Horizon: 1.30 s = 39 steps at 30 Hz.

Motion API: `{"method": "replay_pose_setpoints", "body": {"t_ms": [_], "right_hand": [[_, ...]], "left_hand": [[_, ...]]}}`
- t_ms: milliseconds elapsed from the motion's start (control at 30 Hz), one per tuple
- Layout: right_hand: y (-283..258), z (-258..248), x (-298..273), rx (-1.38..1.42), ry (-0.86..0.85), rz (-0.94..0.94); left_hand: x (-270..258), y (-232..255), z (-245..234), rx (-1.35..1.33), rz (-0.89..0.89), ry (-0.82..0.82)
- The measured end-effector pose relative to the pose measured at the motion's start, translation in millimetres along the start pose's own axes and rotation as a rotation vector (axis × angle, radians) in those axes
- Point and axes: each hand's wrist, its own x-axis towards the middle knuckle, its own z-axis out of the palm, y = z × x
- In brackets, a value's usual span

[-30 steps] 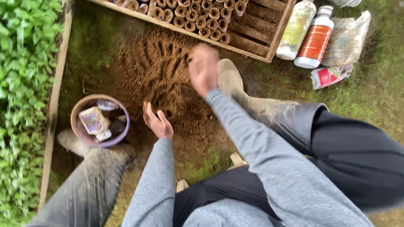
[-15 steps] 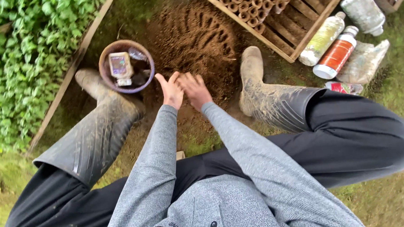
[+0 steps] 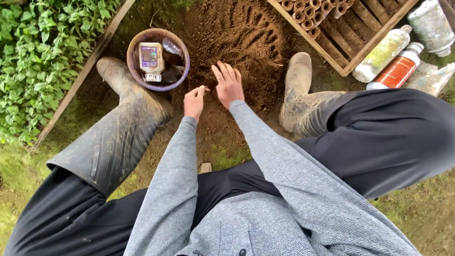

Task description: The person sits on a low stool and fills biodegradable seedling pots with soil from a pile on the ground. They open small seed packets, pour seeds into their hand, and place them into the soil-filled pots before arranging the pots in a wooden tray.

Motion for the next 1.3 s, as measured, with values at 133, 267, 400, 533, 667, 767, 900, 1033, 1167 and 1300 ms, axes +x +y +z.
{"method": "replay_pose_setpoints", "body": {"t_ms": [133, 267, 400, 533, 667, 767, 900, 1033, 1167, 1300], "right_hand": [[-13, 15, 15, 0.037, 0.06, 0.088], [-11, 12, 13, 0.055, 0.054, 0.107], [-11, 8, 8, 0.077, -0.034, 0.062], [-7, 24, 6, 0.107, -0.053, 0.018], [3, 43, 20, 0.179, 0.155, -0.064], [-8, 20, 46, 0.346, 0.228, -0.025], [-19, -6, 72, 0.58, 0.125, 0.05], [-54, -39, 108, 0.607, 0.019, -0.083], [-82, -29, 123, 0.208, -0.195, -0.136], [-100, 6, 134, -0.26, -0.43, -0.172]], "left_hand": [[5, 4, -9, 0.133, 0.144, 0.02], [11, -2, -5, 0.181, 0.178, 0.027], [1, 19, -3, 0.188, 0.292, 0.081], [-3, 31, 2, 0.246, 0.38, 0.138], [-10, 44, -5, 0.293, 0.328, 0.114], [-1, 34, -25, 0.329, 0.229, 0.029], [6, 43, -55, 0.344, 0.121, -0.094], [11, 64, -98, 0.233, 0.216, 0.023], [-1, 95, -132, -0.091, -0.01, 0.156], [-4, 95, -146, -0.428, -0.036, 0.295]]}}
